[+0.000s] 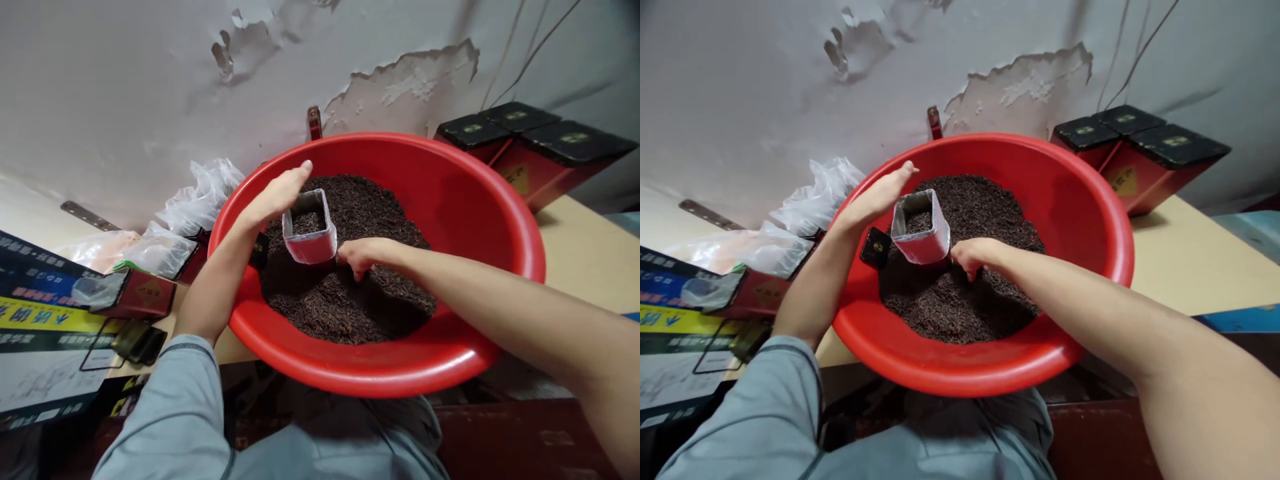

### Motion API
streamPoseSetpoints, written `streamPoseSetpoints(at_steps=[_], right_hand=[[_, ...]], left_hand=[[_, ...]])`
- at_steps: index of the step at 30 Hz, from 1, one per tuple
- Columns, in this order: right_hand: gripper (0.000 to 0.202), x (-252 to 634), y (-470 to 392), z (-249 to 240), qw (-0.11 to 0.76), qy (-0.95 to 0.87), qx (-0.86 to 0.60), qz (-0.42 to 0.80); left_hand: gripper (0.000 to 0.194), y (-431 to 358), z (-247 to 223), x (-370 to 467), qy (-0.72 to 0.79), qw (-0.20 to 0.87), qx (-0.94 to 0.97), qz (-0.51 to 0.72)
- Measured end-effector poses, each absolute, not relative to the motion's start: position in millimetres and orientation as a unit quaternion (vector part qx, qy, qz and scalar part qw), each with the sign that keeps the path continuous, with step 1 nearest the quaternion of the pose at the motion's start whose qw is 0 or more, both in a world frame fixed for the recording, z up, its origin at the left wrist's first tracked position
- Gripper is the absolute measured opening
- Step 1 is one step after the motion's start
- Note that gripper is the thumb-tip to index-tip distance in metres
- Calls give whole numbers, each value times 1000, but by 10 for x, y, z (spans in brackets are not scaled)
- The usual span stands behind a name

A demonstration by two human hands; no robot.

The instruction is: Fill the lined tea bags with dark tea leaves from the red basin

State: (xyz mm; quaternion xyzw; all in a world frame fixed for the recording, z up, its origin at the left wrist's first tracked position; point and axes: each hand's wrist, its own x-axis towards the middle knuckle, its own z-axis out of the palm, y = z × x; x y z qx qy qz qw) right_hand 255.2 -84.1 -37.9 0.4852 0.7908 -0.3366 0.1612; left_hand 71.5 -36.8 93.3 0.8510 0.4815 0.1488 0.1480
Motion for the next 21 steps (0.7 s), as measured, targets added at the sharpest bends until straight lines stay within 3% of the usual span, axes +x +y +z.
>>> streamPoseSetpoints(at_steps=[5,7,9,12,14,18,21], right_hand=[[28,2726,-722,-67,188,796,482,-315],[16,2869,-678,173,143,816,498,-257],[12,3003,-666,446,54,828,528,-181],[17,3051,-702,830,-112,820,555,-82],[21,2935,-720,1006,-186,824,533,-44],[23,2504,-650,1107,-205,862,462,-35],[20,2259,-578,1053,-191,886,421,-43]], left_hand=[[61,-189,874,353,550,105,809,177],[46,-140,819,282,578,82,805,108],[45,-90,754,247,588,69,806,1],[57,-1,604,236,570,80,807,-135],[63,57,454,239,542,105,818,-161],[94,124,114,223,481,207,837,-160],[130,131,-45,177,537,203,798,-186]])
